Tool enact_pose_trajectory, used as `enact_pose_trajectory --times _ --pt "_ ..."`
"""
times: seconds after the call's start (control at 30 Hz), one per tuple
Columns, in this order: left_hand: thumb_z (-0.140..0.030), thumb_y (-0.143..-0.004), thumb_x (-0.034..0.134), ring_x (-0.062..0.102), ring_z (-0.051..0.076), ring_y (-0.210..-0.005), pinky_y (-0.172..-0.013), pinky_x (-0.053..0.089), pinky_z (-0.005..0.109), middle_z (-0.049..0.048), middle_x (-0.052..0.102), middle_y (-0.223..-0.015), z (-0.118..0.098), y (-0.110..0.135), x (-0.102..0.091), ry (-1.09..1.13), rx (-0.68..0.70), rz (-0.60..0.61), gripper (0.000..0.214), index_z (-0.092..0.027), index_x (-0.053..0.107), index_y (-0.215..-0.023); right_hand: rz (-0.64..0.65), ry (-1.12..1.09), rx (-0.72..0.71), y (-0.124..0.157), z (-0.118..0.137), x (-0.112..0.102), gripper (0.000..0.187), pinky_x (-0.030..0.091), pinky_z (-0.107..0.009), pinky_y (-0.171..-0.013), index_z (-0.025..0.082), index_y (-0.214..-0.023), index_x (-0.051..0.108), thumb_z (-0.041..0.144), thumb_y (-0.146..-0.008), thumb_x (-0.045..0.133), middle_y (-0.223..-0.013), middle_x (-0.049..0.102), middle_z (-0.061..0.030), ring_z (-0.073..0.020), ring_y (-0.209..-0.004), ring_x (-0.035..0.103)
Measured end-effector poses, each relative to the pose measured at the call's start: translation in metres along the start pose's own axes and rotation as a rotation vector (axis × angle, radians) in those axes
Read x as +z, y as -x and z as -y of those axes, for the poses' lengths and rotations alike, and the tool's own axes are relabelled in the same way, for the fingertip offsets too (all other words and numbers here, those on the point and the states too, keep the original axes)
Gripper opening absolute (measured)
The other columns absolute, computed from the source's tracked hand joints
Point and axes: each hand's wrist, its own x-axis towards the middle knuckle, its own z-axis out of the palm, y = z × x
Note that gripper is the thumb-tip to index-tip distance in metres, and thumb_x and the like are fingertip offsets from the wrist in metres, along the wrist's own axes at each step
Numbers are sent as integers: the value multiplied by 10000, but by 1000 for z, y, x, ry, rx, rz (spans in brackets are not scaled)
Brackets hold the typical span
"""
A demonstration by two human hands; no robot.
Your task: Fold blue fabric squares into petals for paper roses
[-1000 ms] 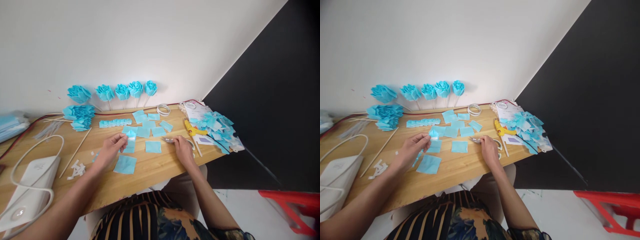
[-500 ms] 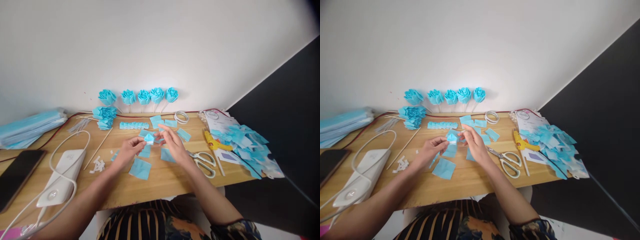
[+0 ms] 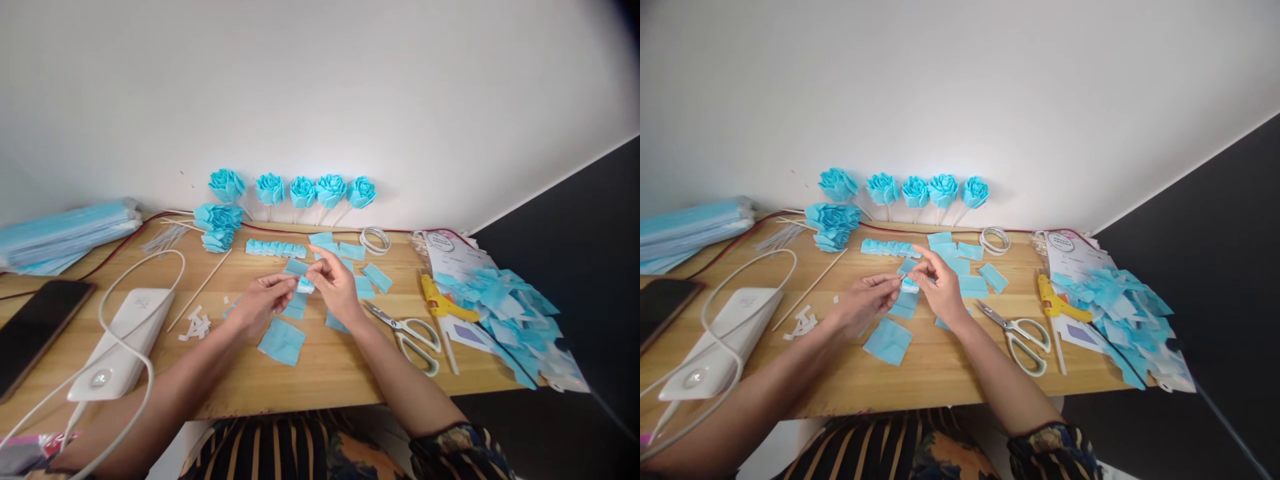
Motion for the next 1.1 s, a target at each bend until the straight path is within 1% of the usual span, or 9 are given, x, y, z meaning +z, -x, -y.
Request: enact_pose_trajectory --times 0.07,0.13,0.3,0.43,0.5,0.63,0.7,0.83,1.1 --pt "-491 -648 803 438 82 -514 -475 324 219 -14 562 -623 0 -2 -2 59 -32 -15 527 -130 703 -1019 -36 -32 15 2 -3 -1 472 471 -256 -636 251 -1301 562 328 -847 664 -749 642 41 -113 -662 567" --pt "-496 -664 797 438 81 -523 -491 341 221 -20 562 -638 1 -3 -2 11 3 -6 572 -124 682 -1084 -44 -70 35 3 -4 -2 479 472 -255 -638 249 -1309 555 330 -849 664 -741 634 45 -111 -658 565" --pt "-425 -682 777 464 106 -633 -590 370 241 -20 546 -698 5 0 6 -250 130 75 369 -145 678 -900 -24 -73 42 8 -4 2 484 484 -264 -699 244 -1312 546 316 -849 671 -745 645 48 -115 -697 593" --pt "-432 -716 711 435 108 -620 -579 338 245 -24 513 -676 6 2 10 -320 143 66 296 -156 619 -771 11 6 16 10 -3 5 421 501 -270 -695 248 -1288 563 336 -882 627 -771 670 33 -128 -710 619" --pt "-444 -714 697 395 97 -575 -549 313 241 -37 474 -628 4 3 9 -303 130 40 304 -164 576 -705 -17 59 -16 11 -1 4 368 516 -284 -713 251 -1272 572 345 -917 581 -823 693 13 -142 -749 641" --pt "-439 -700 709 359 85 -521 -516 298 234 -54 437 -555 -1 4 8 -230 122 -16 331 -182 513 -629 -124 317 -213 11 5 -3 153 520 -315 -749 239 -1019 671 282 -949 543 -877 715 -17 -162 -793 649" --pt "-443 -697 710 363 85 -509 -510 296 235 -52 438 -538 -2 4 7 -219 124 -23 347 -185 497 -605 -128 475 -352 11 7 -5 131 510 -328 -744 236 -907 677 239 -945 552 -846 715 -21 -168 -781 638" --pt "-442 -694 709 376 86 -502 -510 300 240 -51 444 -529 -4 4 8 -222 120 -31 342 -186 502 -602 -100 640 -543 11 7 -5 126 502 -344 -729 247 -926 670 171 -925 570 -823 718 -26 -180 -787 636" --pt "-421 -697 698 357 84 -502 -513 283 244 -56 424 -522 -3 6 9 -208 107 -30 335 -189 479 -595 -122 817 -721 12 4 -7 145 473 -336 -723 246 -945 657 121 -891 607 -816 716 -31 -182 -788 615"
